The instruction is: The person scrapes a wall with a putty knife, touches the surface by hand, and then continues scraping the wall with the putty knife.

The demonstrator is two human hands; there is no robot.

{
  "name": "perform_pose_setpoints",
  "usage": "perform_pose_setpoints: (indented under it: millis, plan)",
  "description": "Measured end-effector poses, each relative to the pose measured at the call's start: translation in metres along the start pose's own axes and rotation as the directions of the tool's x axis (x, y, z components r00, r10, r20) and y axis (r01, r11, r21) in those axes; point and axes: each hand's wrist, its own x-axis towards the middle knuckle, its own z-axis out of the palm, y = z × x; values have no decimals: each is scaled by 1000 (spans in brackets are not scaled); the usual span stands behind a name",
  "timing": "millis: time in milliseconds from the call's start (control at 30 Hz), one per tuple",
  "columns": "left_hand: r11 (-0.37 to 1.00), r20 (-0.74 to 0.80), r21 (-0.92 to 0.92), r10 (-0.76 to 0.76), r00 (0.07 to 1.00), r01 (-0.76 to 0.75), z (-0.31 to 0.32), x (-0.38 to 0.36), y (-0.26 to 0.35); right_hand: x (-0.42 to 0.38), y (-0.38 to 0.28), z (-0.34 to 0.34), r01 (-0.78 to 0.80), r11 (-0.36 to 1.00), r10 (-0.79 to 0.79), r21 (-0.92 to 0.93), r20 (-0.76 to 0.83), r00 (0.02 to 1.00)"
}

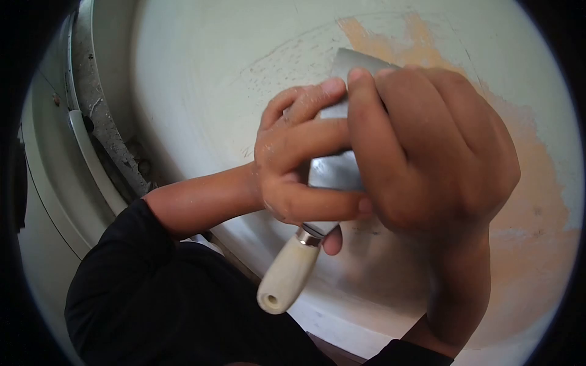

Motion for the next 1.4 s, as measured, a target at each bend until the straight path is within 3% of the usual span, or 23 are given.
perform_pose_setpoints:
  millis: [33, 133, 200, 300, 433, 533, 633, 733, 833, 933, 1400]
  plan:
    - [1000, -11, -3, 7, 1000, -7, 1, 0, -1, -3, 0, -1, -20, 1000, 20, -7, -26, 999]
    - [999, -16, -5, 33, 999, -33, 1, -1, 1, 1, 4, -8, 41, 997, -48, 72, 98, 994]
    - [999, -6, 12, 46, 999, -46, 0, 0, -1, 1, 0, -4, 19, 1000, -20, 22, 28, 999]
    - [998, -115, -51, -52, 992, 46, 8, 1, 2, 4, -4, -5, -43, 999, 43, 9, 53, 998]
    - [999, -83, -35, -33, 996, 30, 3, 2, 0, 3, 0, -3, 12, 999, -13, 40, 44, 999]
    - [997, -61, -45, -65, 996, 62, 3, 1, 4, 2, -4, -5, -74, 997, 73, 31, 36, 997]
    - [998, -44, -26, -57, 997, 56, 1, 2, 3, 5, -1, -11, -33, 999, 28, 27, 157, 987]
    - [998, -20, -12, -57, 998, 57, -1, 2, 4, 0, -3, -2, -10, 1000, 10, 14, 18, 1000]
    - [994, -29, -63, -86, 996, 84, 3, 1, 4, -4, -6, -3, -53, 998, 54, -36, 16, 998]
    - [999, -1, 4, -46, 999, 46, 0, 1, 3, -4, -5, -4, 5, 997, -6, -77, -12, 1000]
    - [999, -18, -8, -48, 999, 47, 3, 2, 4, -4, -6, -6, -19, 996, 20, -90, 14, 1000]
